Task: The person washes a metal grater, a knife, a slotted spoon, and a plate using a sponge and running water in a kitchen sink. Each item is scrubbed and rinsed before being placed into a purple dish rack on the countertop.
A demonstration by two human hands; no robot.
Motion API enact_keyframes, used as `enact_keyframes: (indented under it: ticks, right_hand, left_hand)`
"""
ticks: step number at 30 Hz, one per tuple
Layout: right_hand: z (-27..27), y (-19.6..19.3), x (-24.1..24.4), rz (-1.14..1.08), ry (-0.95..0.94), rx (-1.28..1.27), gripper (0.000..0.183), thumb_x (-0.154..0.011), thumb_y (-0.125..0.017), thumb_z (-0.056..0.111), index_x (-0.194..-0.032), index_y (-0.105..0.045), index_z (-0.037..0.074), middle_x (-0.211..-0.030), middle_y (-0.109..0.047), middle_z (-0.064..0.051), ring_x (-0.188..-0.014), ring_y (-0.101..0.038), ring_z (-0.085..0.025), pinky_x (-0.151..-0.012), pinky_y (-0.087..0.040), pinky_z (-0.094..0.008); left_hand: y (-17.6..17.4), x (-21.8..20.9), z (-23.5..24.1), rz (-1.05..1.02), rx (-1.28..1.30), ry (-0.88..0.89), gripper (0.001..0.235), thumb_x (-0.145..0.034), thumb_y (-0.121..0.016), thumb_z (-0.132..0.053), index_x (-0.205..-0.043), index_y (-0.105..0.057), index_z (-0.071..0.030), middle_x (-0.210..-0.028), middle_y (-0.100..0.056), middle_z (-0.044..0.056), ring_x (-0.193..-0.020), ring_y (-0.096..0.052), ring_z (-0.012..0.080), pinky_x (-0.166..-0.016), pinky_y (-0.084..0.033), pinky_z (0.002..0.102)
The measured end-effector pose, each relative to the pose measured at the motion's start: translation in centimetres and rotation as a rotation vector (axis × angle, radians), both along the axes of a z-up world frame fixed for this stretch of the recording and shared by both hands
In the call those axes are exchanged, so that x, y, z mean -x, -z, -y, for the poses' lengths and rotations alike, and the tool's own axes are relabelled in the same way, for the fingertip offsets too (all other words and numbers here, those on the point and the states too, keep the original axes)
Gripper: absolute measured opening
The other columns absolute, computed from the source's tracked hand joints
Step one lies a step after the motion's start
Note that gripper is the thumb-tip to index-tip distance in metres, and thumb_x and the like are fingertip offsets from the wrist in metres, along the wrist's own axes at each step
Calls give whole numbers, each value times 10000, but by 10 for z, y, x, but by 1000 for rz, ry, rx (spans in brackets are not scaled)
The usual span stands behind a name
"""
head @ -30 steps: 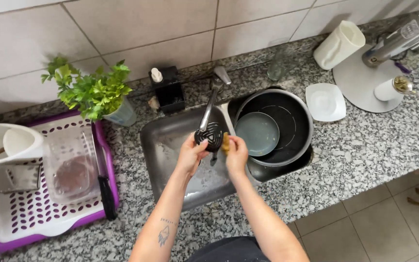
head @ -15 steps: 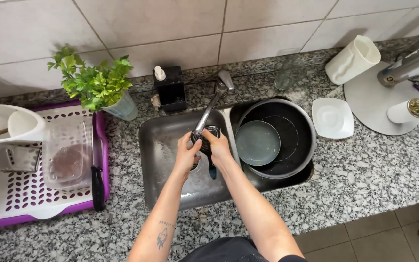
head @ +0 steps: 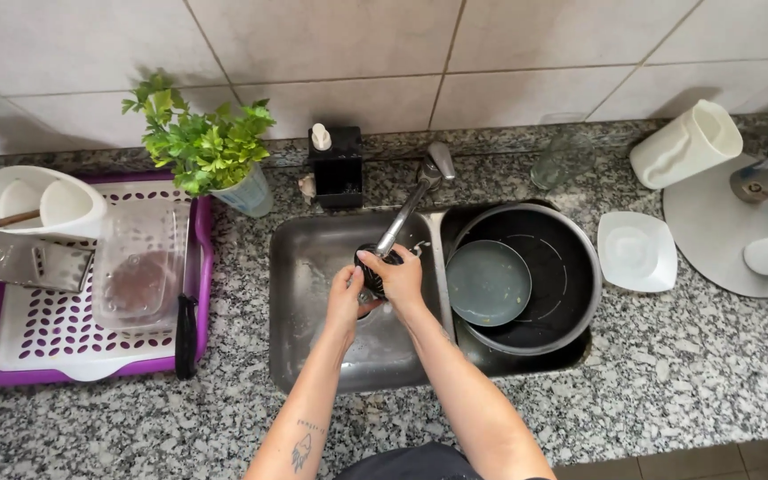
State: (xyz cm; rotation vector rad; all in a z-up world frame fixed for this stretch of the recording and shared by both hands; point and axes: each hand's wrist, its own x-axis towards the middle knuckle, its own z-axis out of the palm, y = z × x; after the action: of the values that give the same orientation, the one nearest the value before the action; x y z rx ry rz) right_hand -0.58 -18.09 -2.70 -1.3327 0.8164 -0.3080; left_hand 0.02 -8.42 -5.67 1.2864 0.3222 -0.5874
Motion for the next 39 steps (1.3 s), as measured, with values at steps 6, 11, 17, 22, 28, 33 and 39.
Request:
enact_keyframes:
  ticks: [6,11,17,22,28,33,39]
  right_hand:
    - [-5,-17,-1,21,-10,-111,353,-630,-864,156,-896,-657,51,-744,-600,-48,-692,-548,-139,-635,-500,-261]
    - [-24,10,13,60,-153,59,291,-790,-733,291,-960,-667,64,-914,-623,-104,-901,-558,-188,-786,-450,-327]
    - [-32,-10,24,308,-211,-479,292,-924,-523,126,-1160,-616,-19,-1165,-588,-142,-1082,-511,-203,-1026,-384,-397]
    - [-32,15,16,276,-315,-261,274,-878,-605,45,-1150,-630,19,-1059,-647,-79,-958,-563,-120,-896,-480,-296]
    - [-60,-5,10,316,-437,448,221,-827,-649,60,-1033,-694,126,-994,-677,-25,-978,-633,-201,-884,-488,-319]
    - [-66,-26,25,522,-531,630,348,-880,-578,85,-1226,-602,112,-1171,-620,-82,-1138,-548,-278,-987,-406,-399]
    - [4,19,13,169,-399,1032,290,-824,-629,129,-1100,-651,42,-976,-611,-168,-926,-561,-350,-867,-455,-406]
  left_hand:
    - [-7,-1,0,220,-146,-15,388,-942,-559,-240,-1258,-519,-18,-1191,-536,218,-1096,-514,282,-880,-495,476]
    - [-33,-1,1,184,-114,-64,439,-935,-542,-282,-1306,-452,-65,-1263,-452,214,-1174,-435,299,-953,-407,472]
    - [-76,-14,1,146,-48,-160,539,-923,-513,-353,-1389,-337,-147,-1388,-306,208,-1308,-300,329,-1077,-256,465]
    - [-39,-26,-2,137,61,-167,486,-898,-508,-352,-1355,-420,-211,-1287,-346,145,-1096,-465,272,-946,-398,414]
    - [-33,-24,-38,89,279,-234,647,-790,-537,-231,-1419,-387,-235,-953,-387,4,-866,-418,122,-798,-402,257]
    - [-63,-18,-53,-95,523,-271,578,-865,-416,-336,-1432,-342,-257,-1266,-508,85,-1117,-535,307,-916,-460,457]
    - [38,-27,16,-198,665,-213,455,-907,-428,-335,-1324,-488,-164,-1374,-487,84,-1084,-573,269,-893,-489,440]
